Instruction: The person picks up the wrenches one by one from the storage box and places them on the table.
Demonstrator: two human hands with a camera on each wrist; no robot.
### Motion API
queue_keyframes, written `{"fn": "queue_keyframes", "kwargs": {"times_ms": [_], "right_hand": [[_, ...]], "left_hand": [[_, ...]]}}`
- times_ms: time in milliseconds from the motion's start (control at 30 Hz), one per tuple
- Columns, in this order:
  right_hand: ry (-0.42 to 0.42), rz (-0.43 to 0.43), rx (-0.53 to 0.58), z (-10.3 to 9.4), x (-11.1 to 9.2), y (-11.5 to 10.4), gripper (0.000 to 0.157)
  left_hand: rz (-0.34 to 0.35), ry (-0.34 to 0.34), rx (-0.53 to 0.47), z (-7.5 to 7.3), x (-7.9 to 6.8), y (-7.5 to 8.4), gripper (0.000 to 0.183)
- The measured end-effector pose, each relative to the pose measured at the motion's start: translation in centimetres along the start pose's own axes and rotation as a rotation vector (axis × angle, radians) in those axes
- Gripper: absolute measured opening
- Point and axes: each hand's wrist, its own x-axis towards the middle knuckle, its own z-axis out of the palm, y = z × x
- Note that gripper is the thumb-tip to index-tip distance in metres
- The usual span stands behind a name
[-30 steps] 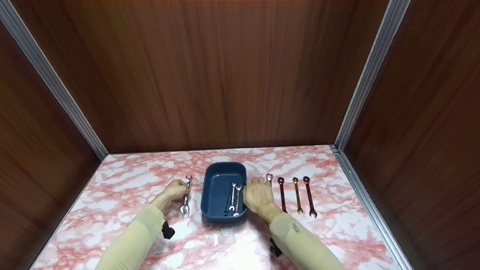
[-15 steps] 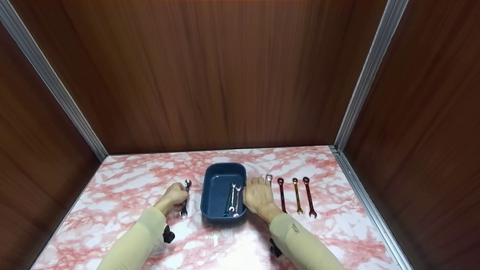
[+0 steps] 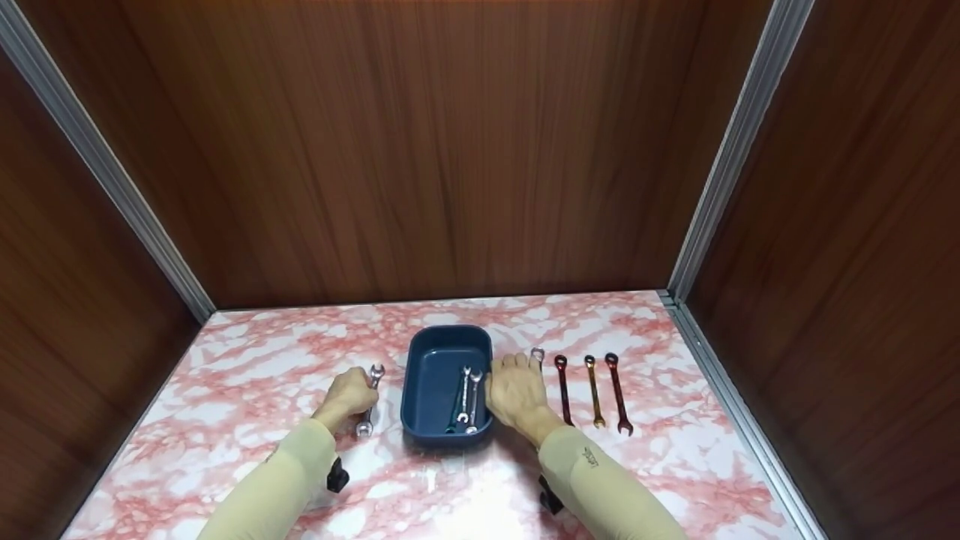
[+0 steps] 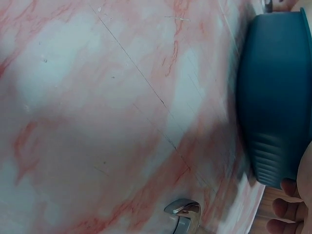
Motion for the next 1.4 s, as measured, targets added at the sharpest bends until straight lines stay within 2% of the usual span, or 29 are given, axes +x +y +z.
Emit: {"fn": "queue_keyframes", "kwargs": {"times_ms": [100, 200, 533, 733, 833, 867, 1067, 1100, 1133, 1333, 1367, 1400], "right_hand": [[-0.016, 0.004, 0.019, -0.1, 0.0, 0.0, 0.030], [-0.019, 0.009, 0.028, -0.1, 0.0, 0.1, 0.030], [-0.010, 0.013, 0.012, 0.0, 0.1, 0.0, 0.031], [0.000, 0.016, 0.019, 0.1, 0.0, 0.0, 0.030], [-0.008, 0.016, 0.021, 0.0, 0.0, 0.0, 0.030], [-0.010, 0.015, 0.018, -0.1, 0.0, -0.1, 0.030], [-0.020, 0.014, 0.013, -0.1, 0.1, -0.1, 0.030], [-0.021, 0.013, 0.012, -0.1, 0.1, -0.1, 0.030], [-0.019, 0.011, 0.014, 0.0, 0.1, -0.1, 0.029], [0.031, -0.012, 0.035, 0.1, 0.0, 0.0, 0.029], [0.060, -0.026, 0.024, 1.4, 0.1, 0.8, 0.034], [0.065, -0.028, 0.029, 1.5, 0.1, 0.8, 0.034]], "left_hand": [[-0.027, -0.003, 0.003, -2.0, -2.4, 1.9, 0.011], [-0.035, 0.004, 0.014, -2.5, -3.2, 2.4, 0.013], [-0.047, 0.004, 0.021, -2.8, -3.5, 2.5, 0.015], [-0.047, -0.008, 0.034, -3.6, -3.8, 2.8, 0.009], [-0.045, 0.000, 0.039, -4.0, -3.9, 3.1, 0.008], [-0.020, 0.021, 0.040, -3.6, -3.4, 2.6, 0.008], [0.019, 0.033, 0.039, -4.1, -3.6, 3.5, 0.011], [0.003, 0.018, 0.039, -4.7, -4.1, 4.3, 0.011], [0.010, 0.019, 0.042, -4.7, -4.2, 4.5, 0.011], [0.034, 0.025, 0.054, -5.0, -4.4, 5.8, 0.004], [0.038, 0.027, 0.055, -5.1, -4.5, 6.1, 0.007], [0.042, 0.031, 0.053, -5.2, -4.6, 6.3, 0.010]]}}
